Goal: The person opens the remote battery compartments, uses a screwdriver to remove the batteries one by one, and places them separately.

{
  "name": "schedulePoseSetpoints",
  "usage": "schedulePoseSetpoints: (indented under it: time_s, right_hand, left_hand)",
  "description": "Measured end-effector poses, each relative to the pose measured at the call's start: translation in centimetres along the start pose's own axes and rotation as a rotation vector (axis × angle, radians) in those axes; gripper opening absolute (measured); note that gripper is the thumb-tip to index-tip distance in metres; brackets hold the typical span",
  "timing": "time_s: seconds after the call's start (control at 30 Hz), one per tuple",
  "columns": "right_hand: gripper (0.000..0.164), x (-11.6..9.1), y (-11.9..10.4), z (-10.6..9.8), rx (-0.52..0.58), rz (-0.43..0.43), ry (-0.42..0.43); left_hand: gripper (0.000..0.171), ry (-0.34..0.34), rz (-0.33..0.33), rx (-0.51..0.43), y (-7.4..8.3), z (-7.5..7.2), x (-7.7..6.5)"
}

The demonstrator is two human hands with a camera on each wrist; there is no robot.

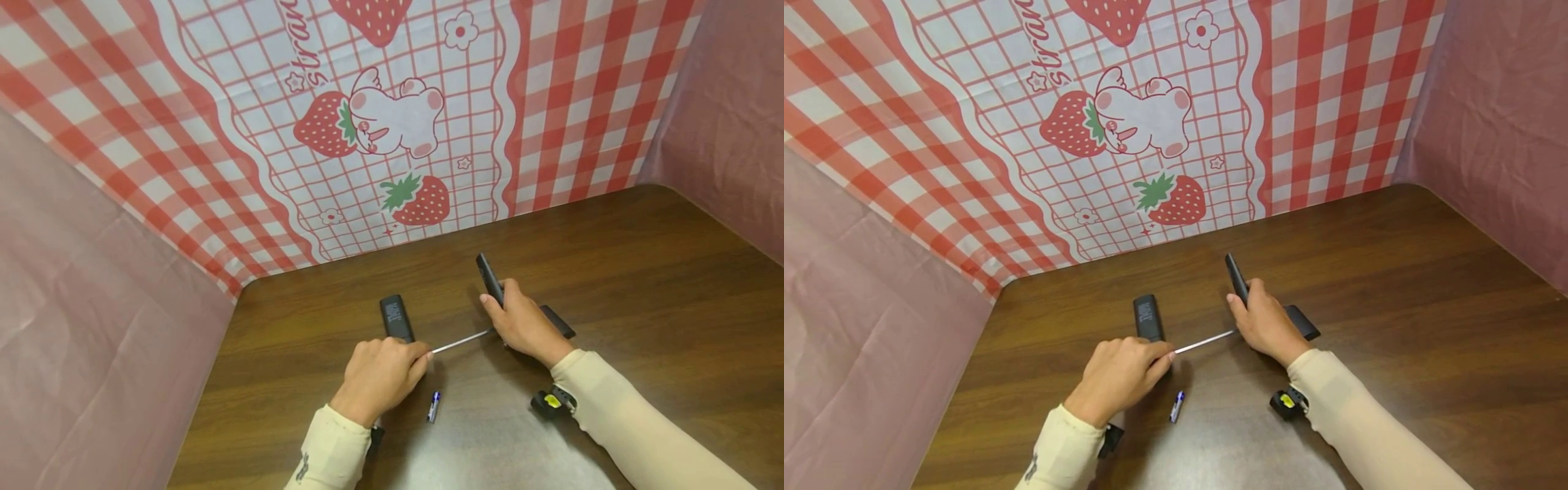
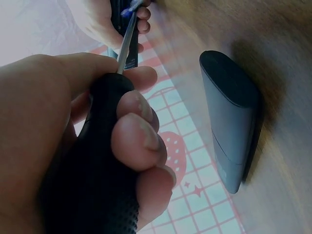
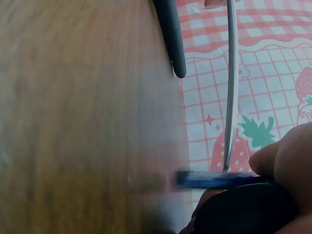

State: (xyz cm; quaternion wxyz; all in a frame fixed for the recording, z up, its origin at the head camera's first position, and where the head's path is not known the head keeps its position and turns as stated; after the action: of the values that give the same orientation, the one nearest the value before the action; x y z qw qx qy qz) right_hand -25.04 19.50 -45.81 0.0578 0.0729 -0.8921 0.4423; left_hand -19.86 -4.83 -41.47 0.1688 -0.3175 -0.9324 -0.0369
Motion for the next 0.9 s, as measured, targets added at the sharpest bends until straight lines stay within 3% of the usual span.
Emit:
schedulePoseSetpoints:
  time_s: [0.9]
  right_hand:
    - [0.046,0.08,0.28,-0.12,0.006,0.030,0.013]
  left_hand:
    - [0.024,0.010,-0.026,0.019,-0.19,0.51,-0.39]
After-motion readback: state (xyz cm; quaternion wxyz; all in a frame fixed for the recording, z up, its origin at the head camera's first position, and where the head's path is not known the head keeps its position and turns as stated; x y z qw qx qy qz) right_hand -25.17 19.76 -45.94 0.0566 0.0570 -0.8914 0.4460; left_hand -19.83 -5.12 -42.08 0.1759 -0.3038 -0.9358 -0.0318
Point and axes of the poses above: each hand's wrist, its own x-axis towards the middle knuckle, its own z-axis out of the palm, y = z × x, the point moved 2 cm from there along x, towards the middle knuckle, and after that the axes turned 3 degrees about -z, right-handed, at the moved point
